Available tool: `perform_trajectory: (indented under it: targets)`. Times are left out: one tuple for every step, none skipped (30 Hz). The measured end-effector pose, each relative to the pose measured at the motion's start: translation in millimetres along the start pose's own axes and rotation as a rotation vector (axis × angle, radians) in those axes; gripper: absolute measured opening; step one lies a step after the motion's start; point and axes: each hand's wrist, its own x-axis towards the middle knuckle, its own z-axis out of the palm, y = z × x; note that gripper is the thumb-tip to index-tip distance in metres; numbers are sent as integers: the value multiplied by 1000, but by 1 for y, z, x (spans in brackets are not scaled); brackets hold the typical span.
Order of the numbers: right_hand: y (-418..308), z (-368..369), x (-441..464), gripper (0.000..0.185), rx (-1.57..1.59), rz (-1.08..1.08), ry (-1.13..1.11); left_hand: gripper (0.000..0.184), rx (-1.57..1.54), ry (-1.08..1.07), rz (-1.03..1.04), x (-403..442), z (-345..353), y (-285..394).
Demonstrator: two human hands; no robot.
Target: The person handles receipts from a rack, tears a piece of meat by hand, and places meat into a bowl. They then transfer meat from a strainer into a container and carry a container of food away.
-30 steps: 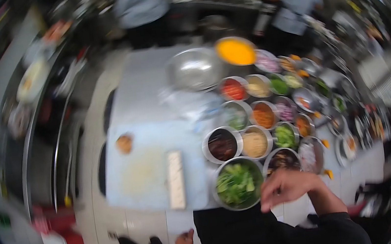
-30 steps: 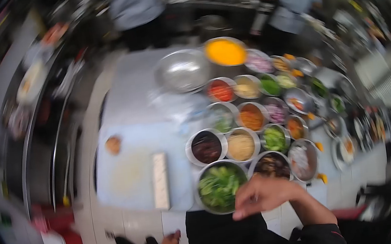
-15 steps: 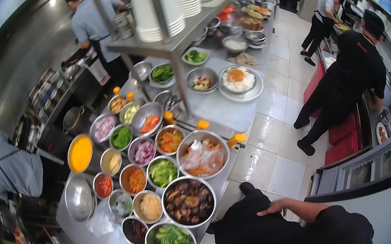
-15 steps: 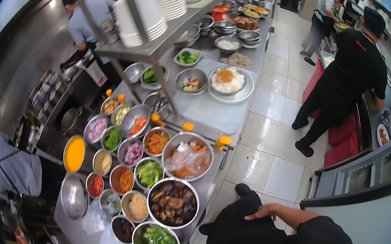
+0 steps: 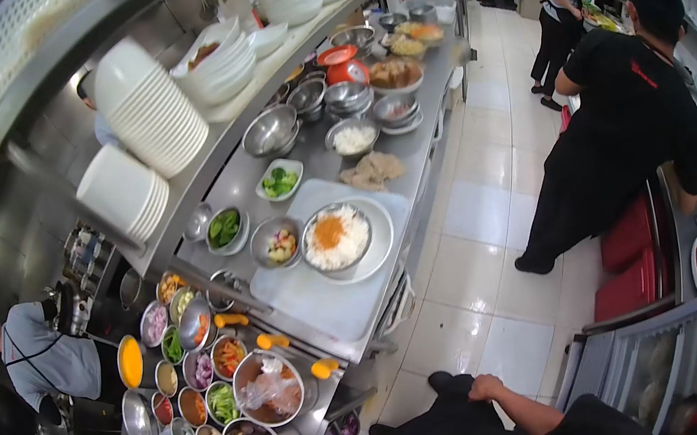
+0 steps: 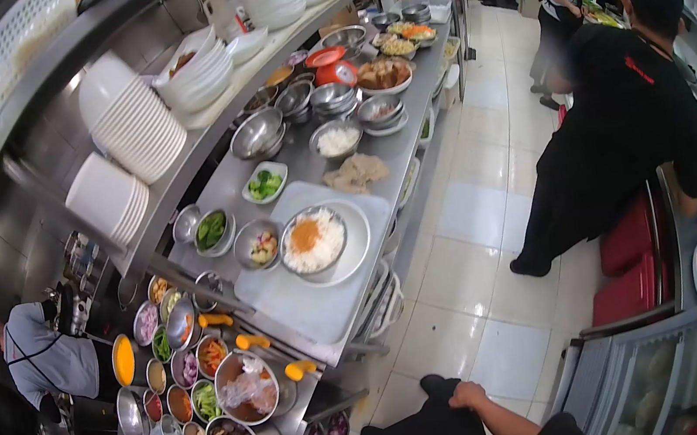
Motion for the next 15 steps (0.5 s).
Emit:
perform_trajectory:
  targets:
    - [6, -12, -5, 65, -51, 41, 35, 51, 20, -4, 21, 2, 6, 14]
    - [14, -10, -10, 56, -61, 38, 168, 51, 38, -8, 43, 4, 12, 28]
    - [19, -13, -9, 57, 26, 93, 137, 50, 54, -13, 67, 9, 18, 44]
    - [29, -8, -2, 61, 126, 34, 183, 49, 68, -23, 89, 14, 26, 56]
    - [27, -14, -4, 63, 168, 57, 109, 49, 84, -31, 108, 17, 31, 70]
    - [29, -11, 0, 63, 287, -4, 104, 48, 100, -37, 126, 21, 35, 81]
    - [27, -5, 11, 60, 327, -34, 132, 47, 121, -45, 145, 25, 37, 93]
    - [27, -5, 22, 58, 349, -123, 33, 47, 139, -54, 160, 30, 39, 104]
    - [25, -7, 35, 58, 238, -224, -5, 46, 161, -55, 172, 34, 40, 111]
    - [17, -17, 40, 59, 169, -249, -3, 45, 177, -60, 193, 38, 40, 121]
    - [8, -27, 46, 60, 99, -271, 2, 45, 196, -65, 214, 43, 40, 130]
    - [1, -37, 51, 60, 103, -263, 15, 44, 214, -75, 232, 49, 39, 141]
    - [-5, -53, 54, 61, 201, -184, -18, 43, 233, -87, 263, 59, 39, 154]
    - [-7, -67, 56, 63, 310, -99, -48, 43, 262, -112, 287, 68, 40, 161]
    - [-5, -76, 62, 63, 341, -72, -20, 42, 288, -137, 314, 77, 41, 171]
